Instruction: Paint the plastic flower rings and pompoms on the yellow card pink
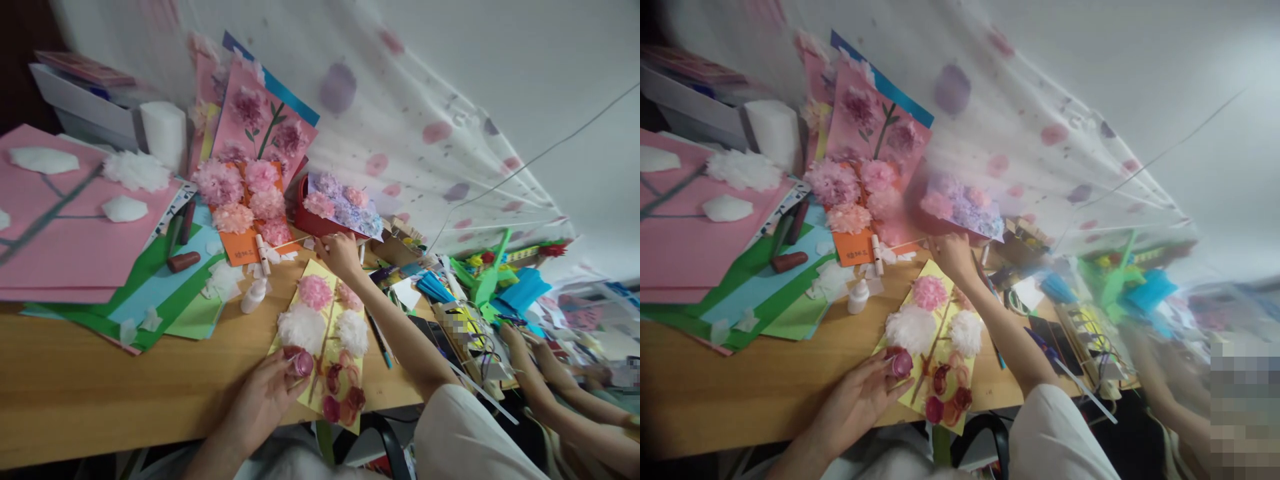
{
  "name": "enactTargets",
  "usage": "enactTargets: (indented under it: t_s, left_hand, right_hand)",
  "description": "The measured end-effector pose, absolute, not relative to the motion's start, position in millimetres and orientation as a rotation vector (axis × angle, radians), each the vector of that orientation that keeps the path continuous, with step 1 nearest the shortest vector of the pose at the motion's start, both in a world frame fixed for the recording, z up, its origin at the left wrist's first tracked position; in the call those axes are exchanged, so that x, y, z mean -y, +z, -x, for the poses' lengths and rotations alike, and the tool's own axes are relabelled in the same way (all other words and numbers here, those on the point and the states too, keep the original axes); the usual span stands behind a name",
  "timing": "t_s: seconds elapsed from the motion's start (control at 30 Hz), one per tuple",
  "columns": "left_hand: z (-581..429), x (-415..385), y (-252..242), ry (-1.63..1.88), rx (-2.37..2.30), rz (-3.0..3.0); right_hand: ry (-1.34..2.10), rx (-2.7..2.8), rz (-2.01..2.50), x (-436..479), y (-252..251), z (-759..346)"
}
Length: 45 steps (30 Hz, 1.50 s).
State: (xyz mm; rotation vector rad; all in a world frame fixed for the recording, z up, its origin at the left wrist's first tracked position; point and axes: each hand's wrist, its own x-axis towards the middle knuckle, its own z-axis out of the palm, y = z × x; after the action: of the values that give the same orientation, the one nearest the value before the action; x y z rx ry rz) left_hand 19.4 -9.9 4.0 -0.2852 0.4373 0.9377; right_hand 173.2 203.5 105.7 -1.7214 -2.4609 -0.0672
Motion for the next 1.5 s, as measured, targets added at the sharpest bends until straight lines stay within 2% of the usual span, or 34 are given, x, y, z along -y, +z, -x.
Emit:
enactTargets:
  t_s: [0.3,0.53,0.73,0.9,1.07,1.23,1.4,1.5]
  left_hand:
    - [-17,7,12,0.895,-0.517,0.275]
    - [-19,4,14,0.887,-0.604,0.263]
    - [-18,3,15,0.897,-0.613,0.291]
    - [-17,1,23,0.888,-0.705,0.312]
    - [-16,0,26,0.895,-0.722,0.268]
    - [-14,1,21,0.876,-0.725,0.222]
    - [-13,1,23,0.879,-0.746,0.168]
    - [-13,1,24,0.871,-0.782,0.156]
  right_hand:
    - [0.073,2.244,1.98,-192,101,-222]
    - [0.472,2.263,1.71,-191,97,-219]
    - [0.39,2.158,1.663,-167,100,-232]
    - [0.556,2.247,1.563,-141,95,-232]
    - [0.301,1.983,1.674,-132,91,-241]
    - [0.7,2.171,1.334,-114,96,-245]
    - [0.549,1.924,1.3,-68,103,-270]
    - [0.429,1.733,1.32,-25,90,-286]
